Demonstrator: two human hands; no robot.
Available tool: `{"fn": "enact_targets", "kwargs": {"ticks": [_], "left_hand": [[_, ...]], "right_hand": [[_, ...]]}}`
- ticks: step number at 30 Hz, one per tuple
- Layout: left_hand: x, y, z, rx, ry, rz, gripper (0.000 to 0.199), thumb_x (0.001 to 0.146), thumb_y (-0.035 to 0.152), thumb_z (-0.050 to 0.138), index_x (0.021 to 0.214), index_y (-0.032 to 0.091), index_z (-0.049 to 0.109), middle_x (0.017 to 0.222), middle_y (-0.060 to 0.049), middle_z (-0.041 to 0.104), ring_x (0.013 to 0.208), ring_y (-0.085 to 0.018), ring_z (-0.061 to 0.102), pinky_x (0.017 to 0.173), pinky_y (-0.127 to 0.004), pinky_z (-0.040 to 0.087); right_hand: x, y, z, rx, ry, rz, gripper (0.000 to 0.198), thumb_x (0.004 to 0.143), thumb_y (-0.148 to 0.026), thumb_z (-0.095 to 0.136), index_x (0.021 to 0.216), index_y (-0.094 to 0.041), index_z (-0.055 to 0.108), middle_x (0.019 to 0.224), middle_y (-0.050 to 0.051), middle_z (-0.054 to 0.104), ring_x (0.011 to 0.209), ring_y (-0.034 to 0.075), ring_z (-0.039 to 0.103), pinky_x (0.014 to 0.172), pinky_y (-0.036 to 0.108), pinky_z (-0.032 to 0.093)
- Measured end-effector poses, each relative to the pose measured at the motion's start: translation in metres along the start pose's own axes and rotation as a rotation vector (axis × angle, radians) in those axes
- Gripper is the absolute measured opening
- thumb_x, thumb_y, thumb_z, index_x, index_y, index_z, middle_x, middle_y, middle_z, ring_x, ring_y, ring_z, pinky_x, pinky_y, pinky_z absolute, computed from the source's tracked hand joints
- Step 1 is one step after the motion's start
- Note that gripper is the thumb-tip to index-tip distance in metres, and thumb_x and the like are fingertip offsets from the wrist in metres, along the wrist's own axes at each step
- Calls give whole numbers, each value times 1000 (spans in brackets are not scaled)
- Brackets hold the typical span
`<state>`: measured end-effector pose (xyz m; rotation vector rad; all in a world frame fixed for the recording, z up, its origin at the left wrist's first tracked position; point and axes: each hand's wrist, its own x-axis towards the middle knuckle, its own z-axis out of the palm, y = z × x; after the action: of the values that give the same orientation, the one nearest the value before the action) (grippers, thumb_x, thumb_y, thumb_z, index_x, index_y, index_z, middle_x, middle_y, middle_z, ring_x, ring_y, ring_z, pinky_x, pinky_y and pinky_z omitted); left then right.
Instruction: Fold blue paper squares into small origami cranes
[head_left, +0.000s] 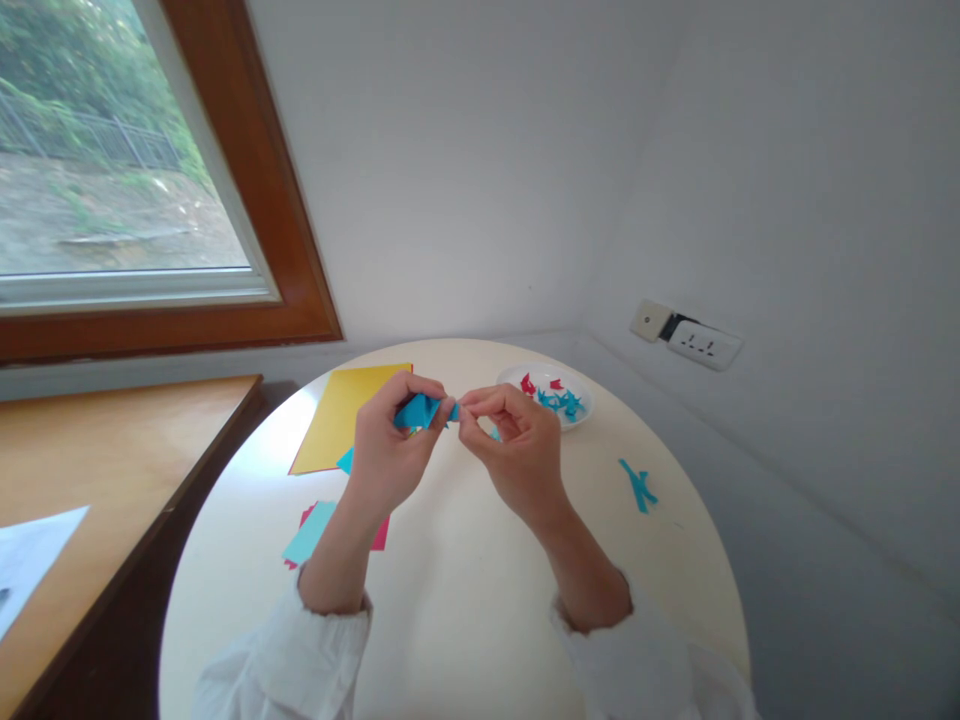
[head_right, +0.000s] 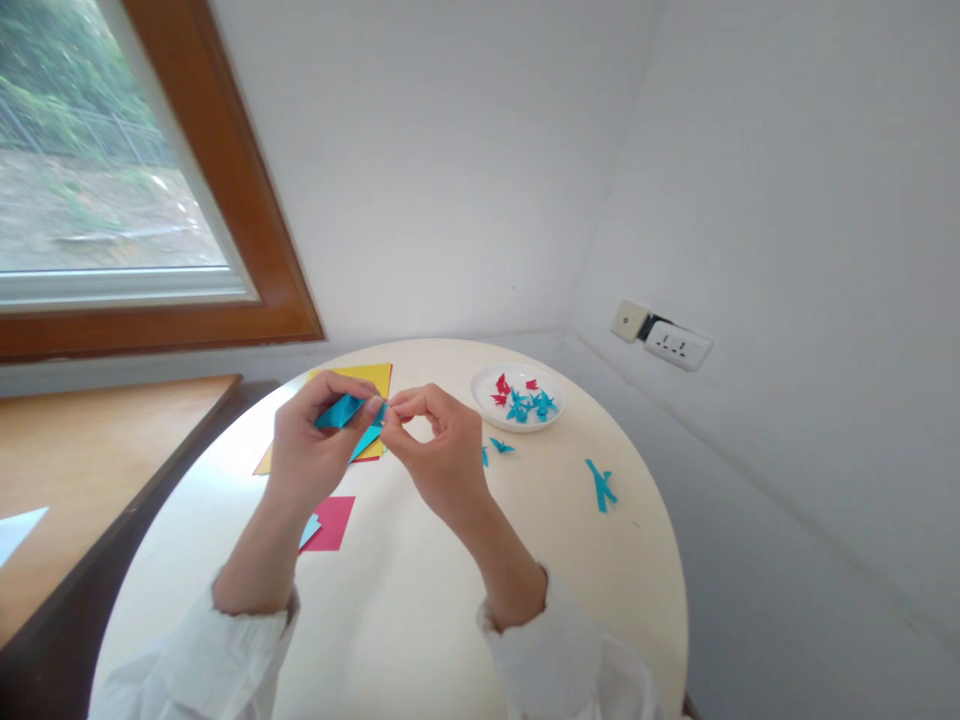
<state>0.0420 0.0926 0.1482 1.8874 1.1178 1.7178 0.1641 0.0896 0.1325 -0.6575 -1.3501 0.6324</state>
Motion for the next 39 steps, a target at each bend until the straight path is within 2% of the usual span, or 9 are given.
{"fn": "enact_targets", "kwargs": {"ticks": [5, 9, 15, 27, 35, 39], "left_hand": [[0, -2, 0, 29, 8, 9, 9, 72, 23, 63, 71, 19, 55, 66, 1, 59, 56, -10, 53, 46, -20, 40], [1, -4, 0, 53, 52, 43, 8, 73, 22, 62, 71, 19, 55, 69, -1, 60, 59, -11, 54, 50, -21, 42], [-1, -7, 1, 74, 103, 72, 7, 74, 22, 62, 74, 19, 55, 71, -1, 61, 63, -11, 56, 53, -21, 44], [-2, -2, 4, 76, 87, 63, 9, 75, 24, 61, 74, 19, 54, 72, -1, 60, 63, -12, 55, 54, -22, 44], [-2, -2, 4, 68, 110, 46, 9, 74, 23, 62, 73, 19, 55, 70, 0, 60, 61, -11, 55, 54, -22, 44], [-1, -3, 4, 51, 120, 44, 9, 74, 23, 63, 73, 19, 55, 70, -1, 60, 61, -11, 54, 52, -21, 43]], "right_hand": [[1, 2, 0, -46, -3, -23, 11, 70, -13, 60, 64, -20, 55, 72, 0, 63, 74, 13, 61, 73, 29, 51], [3, 2, -1, -26, 14, 73, 5, 73, -22, 60, 70, -20, 57, 70, 0, 63, 70, 13, 61, 68, 27, 51], [4, 4, -2, -107, -42, 180, 18, 77, -36, 58, 75, -18, 61, 72, 3, 66, 69, 15, 63, 66, 28, 51], [4, 4, -3, -164, -34, 73, 13, 80, -29, 56, 72, -19, 60, 68, 1, 65, 67, 13, 62, 66, 26, 50], [3, 3, -4, -208, -34, 52, 18, 84, -29, 50, 74, -19, 61, 68, 2, 66, 66, 13, 63, 65, 26, 50], [3, 3, -3, -172, -32, 35, 13, 79, -30, 57, 77, -18, 63, 75, 3, 68, 70, 14, 64, 67, 27, 52]]}}
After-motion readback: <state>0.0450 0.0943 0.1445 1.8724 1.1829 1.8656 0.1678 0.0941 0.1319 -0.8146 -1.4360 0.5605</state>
